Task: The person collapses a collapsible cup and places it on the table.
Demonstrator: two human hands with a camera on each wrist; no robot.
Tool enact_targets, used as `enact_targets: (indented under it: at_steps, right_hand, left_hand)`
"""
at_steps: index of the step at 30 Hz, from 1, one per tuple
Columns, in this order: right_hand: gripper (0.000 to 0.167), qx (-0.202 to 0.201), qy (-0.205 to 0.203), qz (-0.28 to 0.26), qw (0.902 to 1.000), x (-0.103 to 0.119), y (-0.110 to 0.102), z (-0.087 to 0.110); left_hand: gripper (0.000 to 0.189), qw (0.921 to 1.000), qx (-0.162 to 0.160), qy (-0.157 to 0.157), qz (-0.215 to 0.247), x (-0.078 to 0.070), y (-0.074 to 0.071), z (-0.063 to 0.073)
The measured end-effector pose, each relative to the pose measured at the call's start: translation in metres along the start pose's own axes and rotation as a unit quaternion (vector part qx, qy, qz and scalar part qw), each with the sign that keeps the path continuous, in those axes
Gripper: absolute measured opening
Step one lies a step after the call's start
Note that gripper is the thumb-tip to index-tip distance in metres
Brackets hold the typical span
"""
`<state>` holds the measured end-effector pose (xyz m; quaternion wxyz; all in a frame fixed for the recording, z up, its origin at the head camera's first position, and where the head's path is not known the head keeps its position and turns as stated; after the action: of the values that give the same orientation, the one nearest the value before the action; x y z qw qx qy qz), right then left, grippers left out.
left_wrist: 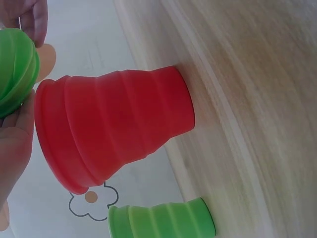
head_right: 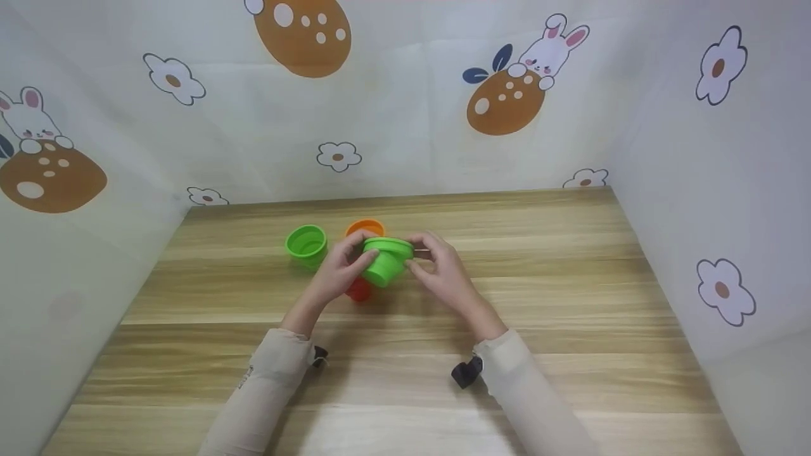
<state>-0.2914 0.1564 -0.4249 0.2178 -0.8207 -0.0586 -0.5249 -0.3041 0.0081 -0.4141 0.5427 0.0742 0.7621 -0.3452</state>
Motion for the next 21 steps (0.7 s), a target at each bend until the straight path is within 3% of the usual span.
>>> enact_targets:
  at_steps: [8,15,18,21]
  right_hand:
    - [0.028,-0.028,-0.014,0.041,0.9987,0.0077,-0.0012,0.0]
    - [0.029,-0.041,0.015,0.018,0.9989,0.003,-0.0035,-0.0007]
    - [0.03,-0.025,0.023,-0.001,0.9994,0.0012,-0.0004,-0.0013]
    - [0.03,0.002,0.021,0.0,0.9998,0.0026,0.0056,-0.0025]
  left_hand:
    - [0.025,0.9999,-0.011,0.003,0.008,-0.0004,-0.0025,0.0004]
    - [0.029,0.9976,-0.002,0.019,0.067,-0.0007,-0.0019,-0.0006]
    - [0.03,0.9985,0.006,0.005,0.054,0.0009,-0.0012,-0.0007]
    - [0.028,0.9996,0.017,-0.023,0.001,0.0031,0.0008,-0.0008]
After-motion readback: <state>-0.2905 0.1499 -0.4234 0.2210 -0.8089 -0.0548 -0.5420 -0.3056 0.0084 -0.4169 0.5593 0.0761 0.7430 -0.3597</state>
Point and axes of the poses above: each hand's wrist, its own z-axis away from the middle knuckle, its own y-axis out of the palm, x = y × z, the point moved 10 cm from there along -z, towards the middle knuckle, and after that the axes turned 12 degrees about x, right-handed, at the moved point
